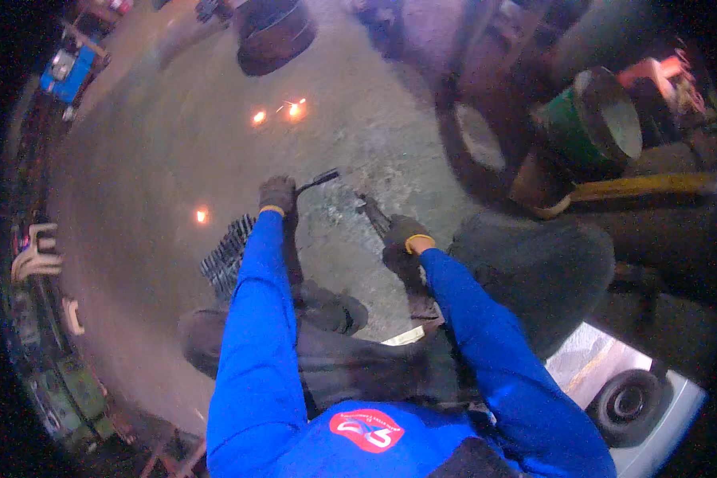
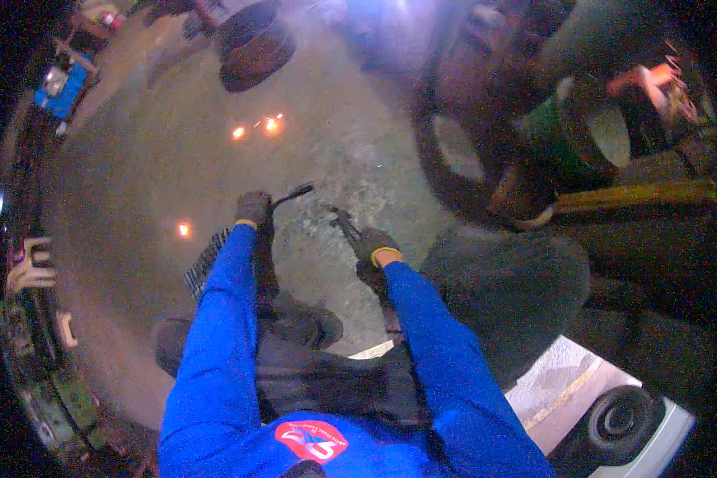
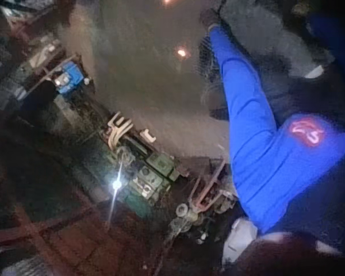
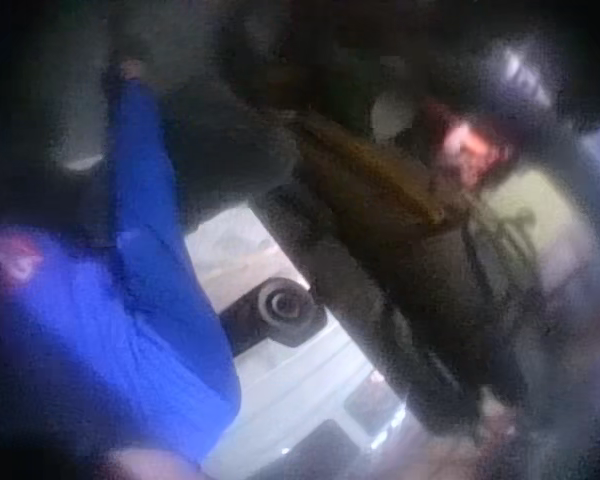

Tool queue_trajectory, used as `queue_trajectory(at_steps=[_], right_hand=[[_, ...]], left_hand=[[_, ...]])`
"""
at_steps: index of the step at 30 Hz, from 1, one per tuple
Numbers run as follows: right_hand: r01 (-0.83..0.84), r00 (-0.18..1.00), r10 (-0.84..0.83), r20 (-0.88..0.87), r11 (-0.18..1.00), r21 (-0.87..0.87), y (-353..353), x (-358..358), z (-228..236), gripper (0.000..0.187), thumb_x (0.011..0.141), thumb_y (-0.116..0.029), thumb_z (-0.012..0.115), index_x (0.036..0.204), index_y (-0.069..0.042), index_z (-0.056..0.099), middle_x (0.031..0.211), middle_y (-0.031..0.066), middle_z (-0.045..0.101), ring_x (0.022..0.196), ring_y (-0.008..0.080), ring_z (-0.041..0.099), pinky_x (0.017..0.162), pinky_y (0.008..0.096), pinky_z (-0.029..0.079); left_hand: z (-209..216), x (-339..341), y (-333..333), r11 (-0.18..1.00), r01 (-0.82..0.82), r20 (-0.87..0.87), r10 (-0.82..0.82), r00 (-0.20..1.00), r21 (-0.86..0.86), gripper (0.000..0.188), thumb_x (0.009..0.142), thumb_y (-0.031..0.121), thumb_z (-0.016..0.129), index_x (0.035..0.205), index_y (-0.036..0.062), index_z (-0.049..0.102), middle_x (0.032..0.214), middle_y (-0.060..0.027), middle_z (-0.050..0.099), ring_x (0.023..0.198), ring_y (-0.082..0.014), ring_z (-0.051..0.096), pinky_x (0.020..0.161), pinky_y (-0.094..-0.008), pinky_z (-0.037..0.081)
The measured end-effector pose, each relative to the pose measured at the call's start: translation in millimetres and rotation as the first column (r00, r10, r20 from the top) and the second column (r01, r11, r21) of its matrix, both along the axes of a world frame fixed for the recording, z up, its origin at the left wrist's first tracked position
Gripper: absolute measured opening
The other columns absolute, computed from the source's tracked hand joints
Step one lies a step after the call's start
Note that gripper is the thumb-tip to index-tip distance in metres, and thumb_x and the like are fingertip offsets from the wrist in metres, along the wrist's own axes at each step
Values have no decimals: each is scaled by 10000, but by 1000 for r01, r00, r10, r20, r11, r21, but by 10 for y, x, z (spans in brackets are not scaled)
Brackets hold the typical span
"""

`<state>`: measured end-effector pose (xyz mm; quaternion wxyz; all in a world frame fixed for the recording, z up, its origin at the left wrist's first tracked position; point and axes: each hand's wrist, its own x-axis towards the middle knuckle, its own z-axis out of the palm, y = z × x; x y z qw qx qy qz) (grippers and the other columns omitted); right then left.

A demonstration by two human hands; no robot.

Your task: The person sits on the floor and uses a welding torch to join two metal pieces. They repeatedly position the parts, apply the torch to create welds, and inspect the joints.

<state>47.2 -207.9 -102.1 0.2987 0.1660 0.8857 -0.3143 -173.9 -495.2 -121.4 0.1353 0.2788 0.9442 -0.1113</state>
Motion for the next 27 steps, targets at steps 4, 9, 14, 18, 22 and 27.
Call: queue_trajectory(at_steps=[4,9,14,18,22,27], right_hand=[[29,999,-35,30,982,185,154,36,-58,352,843,-318,540,1069,-108,709,1128,163,677,1037,361,650,880,482,508],[-161,923,252,-290,940,302,819,-603,-236,307,703,-263,625,916,-76,742,947,177,710,873,369,684,746,497,532],[16,972,107,-208,856,517,2300,-1020,1657,339,791,-290,596,1029,-95,738,1104,150,696,991,328,674,828,473,533],[233,905,136,-403,634,738,4313,-1050,2811,367,843,-319,545,1081,-96,711,1188,144,656,1062,344,639,906,458,500],[366,892,5,-453,580,728,4797,-820,3537,434,817,-397,630,1072,-54,708,1151,181,672,1070,371,640,874,472,503],[523,850,-272,-451,531,667,5435,-257,3329,370,781,-324,649,1024,-55,723,1013,181,705,940,339,680,828,473,515]], left_hand=[[-43,274,93,895,-387,180,353,918,223,289,927,287,506,1110,98,625,1077,-189,659,1061,-389,601,916,-486,459],[-331,-186,-104,867,-44,-26,65,998,496,417,890,393,564,1027,12,663,1048,-227,665,998,-399,631,886,-451,479],[-108,549,664,545,-480,399,269,877,688,349,824,356,691,898,15,696,717,-110,662,645,-214,654,606,-382,514],[-99,412,773,510,-461,392,244,887,726,313,834,299,677,928,0,690,774,-92,684,630,-199,640,583,-352,510],[88,491,411,579,-573,419,392,819,580,384,808,343,673,980,3,717,919,-206,711,854,-320,693,805,-416,520],[614,622,1053,658,-591,505,350,789,467,374,816,302,662,1015,-12,698,886,-191,706,800,-300,695,732,-397,536]])
